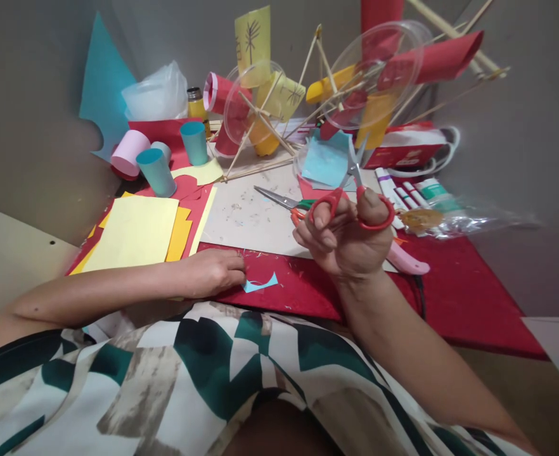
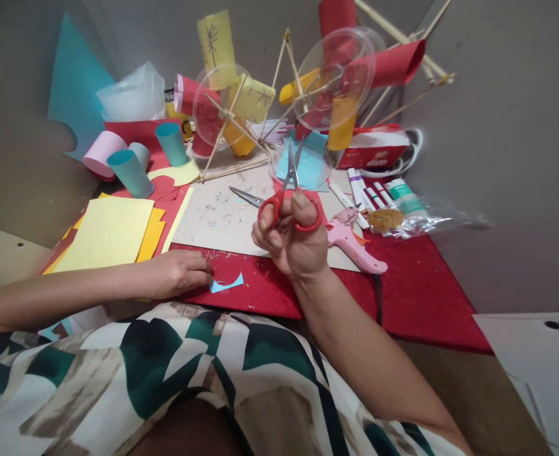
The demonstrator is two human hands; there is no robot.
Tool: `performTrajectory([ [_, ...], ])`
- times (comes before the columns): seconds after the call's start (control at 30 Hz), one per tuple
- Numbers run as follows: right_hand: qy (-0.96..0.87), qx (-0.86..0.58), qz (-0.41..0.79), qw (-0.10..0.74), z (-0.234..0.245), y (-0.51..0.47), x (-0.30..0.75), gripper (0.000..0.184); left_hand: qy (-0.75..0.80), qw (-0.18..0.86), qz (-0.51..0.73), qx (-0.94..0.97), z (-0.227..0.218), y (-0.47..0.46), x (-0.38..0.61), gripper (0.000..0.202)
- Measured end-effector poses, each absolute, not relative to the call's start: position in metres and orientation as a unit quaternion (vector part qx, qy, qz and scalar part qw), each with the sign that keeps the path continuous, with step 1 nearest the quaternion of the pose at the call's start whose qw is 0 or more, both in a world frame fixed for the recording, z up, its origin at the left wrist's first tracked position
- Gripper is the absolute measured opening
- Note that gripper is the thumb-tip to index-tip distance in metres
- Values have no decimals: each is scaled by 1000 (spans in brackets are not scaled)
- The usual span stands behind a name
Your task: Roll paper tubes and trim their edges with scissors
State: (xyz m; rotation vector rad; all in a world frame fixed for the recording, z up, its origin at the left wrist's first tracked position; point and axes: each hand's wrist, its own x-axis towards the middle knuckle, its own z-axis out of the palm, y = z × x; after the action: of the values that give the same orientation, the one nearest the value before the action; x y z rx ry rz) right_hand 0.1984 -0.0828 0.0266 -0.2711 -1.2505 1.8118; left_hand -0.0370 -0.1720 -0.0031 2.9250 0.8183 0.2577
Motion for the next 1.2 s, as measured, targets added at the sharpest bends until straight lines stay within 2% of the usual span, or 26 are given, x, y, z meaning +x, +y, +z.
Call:
performTrajectory([
  [0.17,-499,-120,732,448,29,-85,197,52,330,86,30,940,1,-176,-43,26],
  [0.43,-497,-113,741,438,30,-87,199,49,397,331,-80,852,46,-168,-49,13],
  [0.53,-497,-95,748,430,30,-87,201,48,399,415,-53,816,60,-153,-55,14],
  [0.6,-497,-82,752,426,30,-87,201,49,430,382,31,817,59,-134,-60,24],
  [0.67,-497,-72,755,422,30,-87,201,50,471,275,107,832,48,-110,-65,32],
  [0.77,-494,-64,760,418,29,-86,201,50,498,165,95,846,21,-80,-69,58],
  [0.83,-491,-62,762,417,28,-85,202,51,502,176,26,847,5,-74,-67,75],
  [0.9,-491,-62,761,419,28,-84,202,50,492,188,-9,850,-4,-79,-64,81],
  [1.2,-496,-113,755,413,33,-89,204,50,420,270,-55,864,20,-142,-51,81],
])
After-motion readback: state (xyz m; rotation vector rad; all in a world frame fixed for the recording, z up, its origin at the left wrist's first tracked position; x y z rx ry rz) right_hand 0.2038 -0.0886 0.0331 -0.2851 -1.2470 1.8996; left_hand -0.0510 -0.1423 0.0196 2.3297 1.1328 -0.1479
